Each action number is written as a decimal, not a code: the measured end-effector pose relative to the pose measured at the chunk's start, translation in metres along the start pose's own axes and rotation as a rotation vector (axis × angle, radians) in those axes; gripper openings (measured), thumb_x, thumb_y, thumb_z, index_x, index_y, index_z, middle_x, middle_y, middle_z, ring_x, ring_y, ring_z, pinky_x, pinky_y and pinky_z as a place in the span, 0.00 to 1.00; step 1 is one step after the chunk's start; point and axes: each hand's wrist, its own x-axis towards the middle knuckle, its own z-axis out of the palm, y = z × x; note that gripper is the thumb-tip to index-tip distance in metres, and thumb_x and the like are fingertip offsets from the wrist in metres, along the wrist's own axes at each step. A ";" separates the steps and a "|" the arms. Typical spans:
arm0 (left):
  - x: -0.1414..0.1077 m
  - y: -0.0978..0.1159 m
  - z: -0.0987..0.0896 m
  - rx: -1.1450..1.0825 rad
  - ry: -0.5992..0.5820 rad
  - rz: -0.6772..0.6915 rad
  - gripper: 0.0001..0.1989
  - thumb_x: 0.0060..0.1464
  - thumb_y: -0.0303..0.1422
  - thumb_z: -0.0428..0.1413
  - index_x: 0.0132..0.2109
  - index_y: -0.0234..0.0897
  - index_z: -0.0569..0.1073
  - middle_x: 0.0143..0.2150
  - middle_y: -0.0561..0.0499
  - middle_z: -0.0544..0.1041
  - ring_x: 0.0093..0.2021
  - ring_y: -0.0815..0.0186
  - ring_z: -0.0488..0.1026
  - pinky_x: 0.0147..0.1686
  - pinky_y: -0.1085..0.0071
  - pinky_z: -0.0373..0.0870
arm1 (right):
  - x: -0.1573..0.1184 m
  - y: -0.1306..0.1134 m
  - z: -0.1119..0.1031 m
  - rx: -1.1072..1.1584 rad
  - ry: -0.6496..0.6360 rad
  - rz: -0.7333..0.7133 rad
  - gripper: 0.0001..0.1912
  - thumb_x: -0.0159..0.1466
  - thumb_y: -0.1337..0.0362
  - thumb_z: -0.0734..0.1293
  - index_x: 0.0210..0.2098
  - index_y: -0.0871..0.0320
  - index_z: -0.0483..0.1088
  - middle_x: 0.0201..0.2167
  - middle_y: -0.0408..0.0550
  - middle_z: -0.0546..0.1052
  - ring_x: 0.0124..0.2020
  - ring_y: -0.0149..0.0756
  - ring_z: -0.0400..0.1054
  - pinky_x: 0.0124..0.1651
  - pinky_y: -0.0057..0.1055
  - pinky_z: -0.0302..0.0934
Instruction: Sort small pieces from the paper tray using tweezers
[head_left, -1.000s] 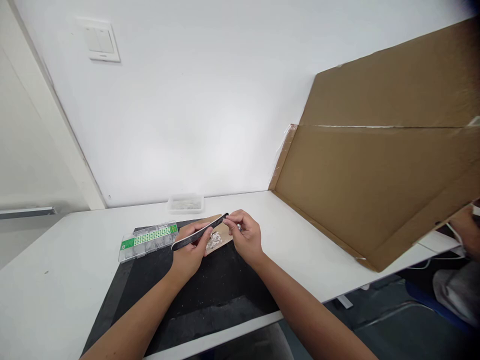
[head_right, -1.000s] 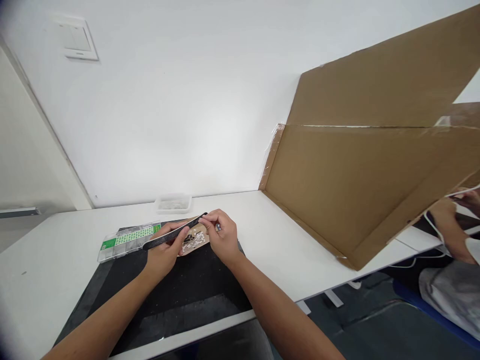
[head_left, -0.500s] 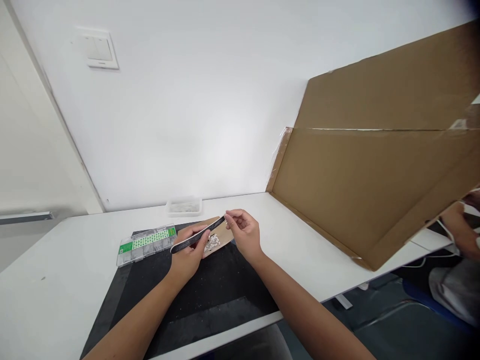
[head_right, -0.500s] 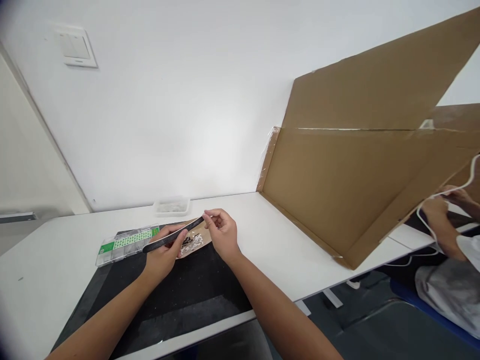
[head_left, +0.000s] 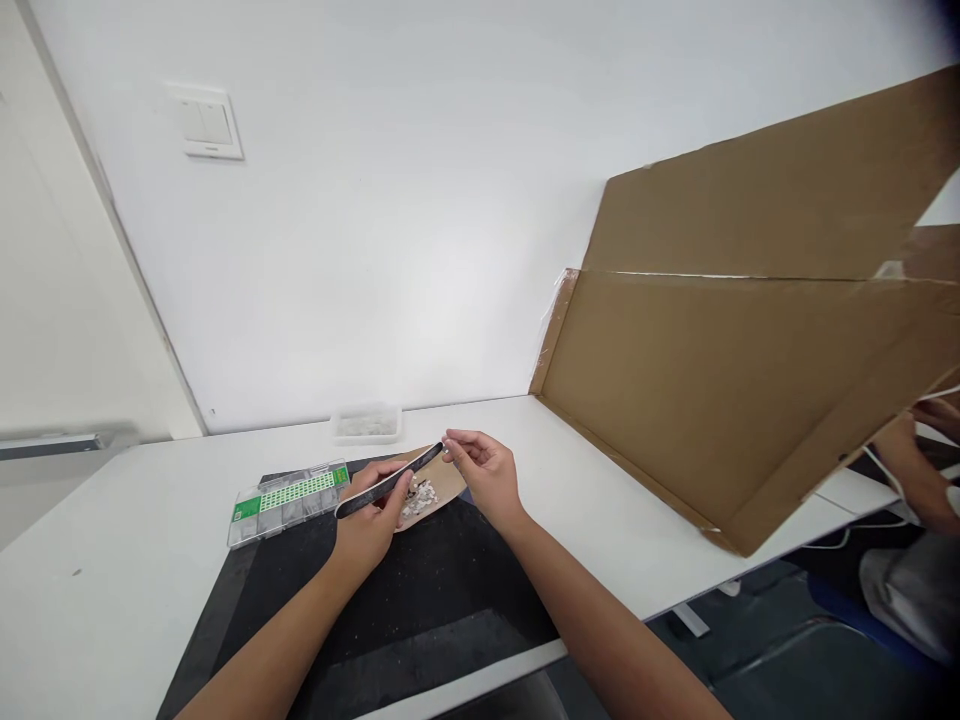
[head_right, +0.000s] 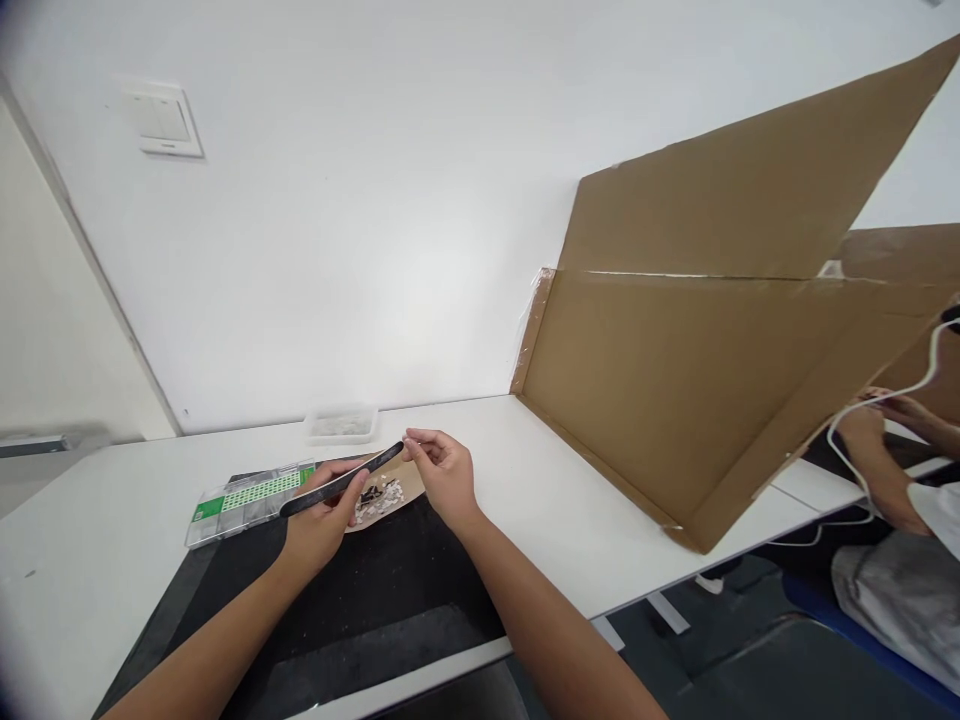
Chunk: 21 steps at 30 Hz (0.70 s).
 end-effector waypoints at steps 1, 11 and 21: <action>0.000 -0.001 0.000 -0.007 -0.002 -0.011 0.14 0.62 0.43 0.61 0.47 0.38 0.80 0.29 0.52 0.79 0.21 0.70 0.72 0.20 0.75 0.71 | 0.000 -0.001 0.000 0.000 0.006 -0.008 0.18 0.63 0.52 0.75 0.44 0.58 0.80 0.35 0.50 0.83 0.35 0.39 0.79 0.43 0.37 0.74; 0.002 -0.007 -0.002 0.002 -0.008 0.002 0.14 0.63 0.42 0.60 0.48 0.38 0.80 0.37 0.48 0.83 0.22 0.70 0.74 0.20 0.75 0.71 | -0.004 -0.003 -0.005 -0.169 -0.109 -0.137 0.11 0.70 0.55 0.68 0.42 0.55 0.78 0.32 0.46 0.81 0.29 0.35 0.76 0.37 0.32 0.71; -0.003 -0.006 0.001 0.096 0.014 0.113 0.12 0.63 0.40 0.60 0.47 0.39 0.81 0.36 0.49 0.82 0.27 0.68 0.76 0.25 0.74 0.73 | -0.008 0.001 -0.003 -0.282 -0.138 -0.253 0.08 0.71 0.57 0.68 0.39 0.54 0.76 0.31 0.45 0.80 0.30 0.35 0.76 0.38 0.33 0.71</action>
